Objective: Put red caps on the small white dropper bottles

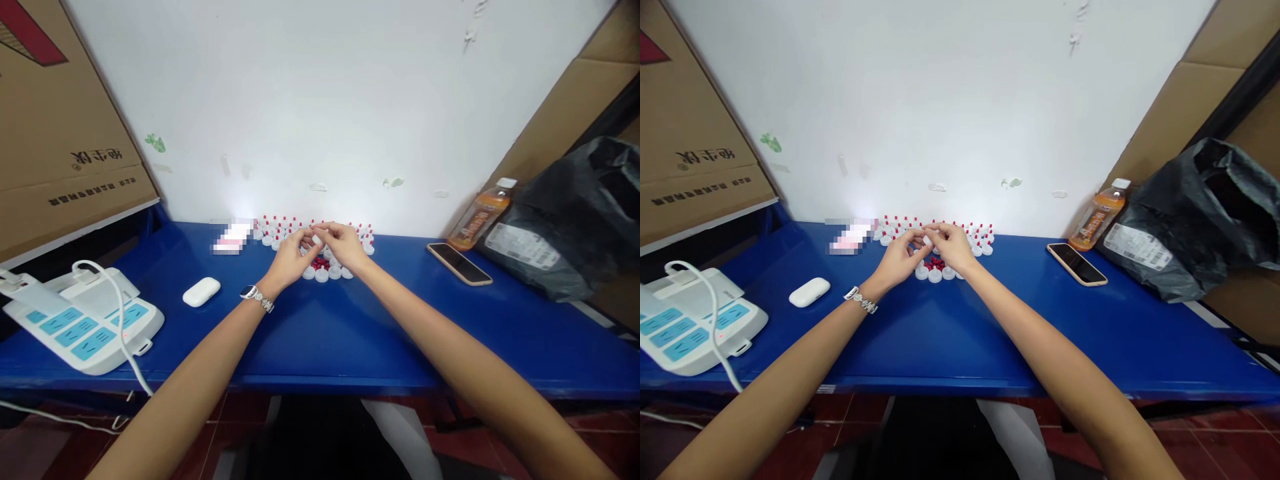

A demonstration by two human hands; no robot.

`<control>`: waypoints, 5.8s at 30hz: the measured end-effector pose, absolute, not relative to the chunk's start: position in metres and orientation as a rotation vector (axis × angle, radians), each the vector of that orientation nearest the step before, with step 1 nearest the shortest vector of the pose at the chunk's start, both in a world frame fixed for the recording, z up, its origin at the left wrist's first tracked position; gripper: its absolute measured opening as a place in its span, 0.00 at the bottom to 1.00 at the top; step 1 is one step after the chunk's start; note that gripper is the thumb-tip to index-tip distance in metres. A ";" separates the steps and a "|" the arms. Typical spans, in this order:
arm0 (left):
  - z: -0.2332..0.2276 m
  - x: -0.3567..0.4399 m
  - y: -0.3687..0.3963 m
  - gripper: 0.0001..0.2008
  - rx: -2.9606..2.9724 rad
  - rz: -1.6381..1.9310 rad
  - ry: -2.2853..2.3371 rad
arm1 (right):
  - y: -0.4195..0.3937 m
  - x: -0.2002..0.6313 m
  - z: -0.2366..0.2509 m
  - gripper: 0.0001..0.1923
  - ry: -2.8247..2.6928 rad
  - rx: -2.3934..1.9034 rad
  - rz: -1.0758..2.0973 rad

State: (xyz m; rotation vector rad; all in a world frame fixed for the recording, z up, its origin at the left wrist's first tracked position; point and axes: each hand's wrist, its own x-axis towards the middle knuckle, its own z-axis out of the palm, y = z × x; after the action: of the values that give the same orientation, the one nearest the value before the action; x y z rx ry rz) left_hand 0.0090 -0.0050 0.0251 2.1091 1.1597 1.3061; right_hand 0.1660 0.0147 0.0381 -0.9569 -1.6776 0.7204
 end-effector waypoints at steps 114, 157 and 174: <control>0.037 -0.030 0.002 0.16 2.216 1.326 1.493 | 0.076 0.152 0.053 0.07 -2.064 -1.333 0.291; 0.032 0.014 -0.015 0.10 1.888 1.354 0.922 | -0.024 0.187 0.042 0.03 -1.912 -0.894 0.182; 0.038 0.022 -0.028 0.15 2.377 1.155 0.944 | -0.039 0.182 0.039 0.13 -1.837 -0.920 0.571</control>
State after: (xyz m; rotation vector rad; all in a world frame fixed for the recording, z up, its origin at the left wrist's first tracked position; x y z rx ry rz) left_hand 0.0216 -0.0279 0.0385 2.3773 0.9441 1.1548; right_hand 0.1819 -0.0392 0.0386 -0.9197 -1.8366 0.5705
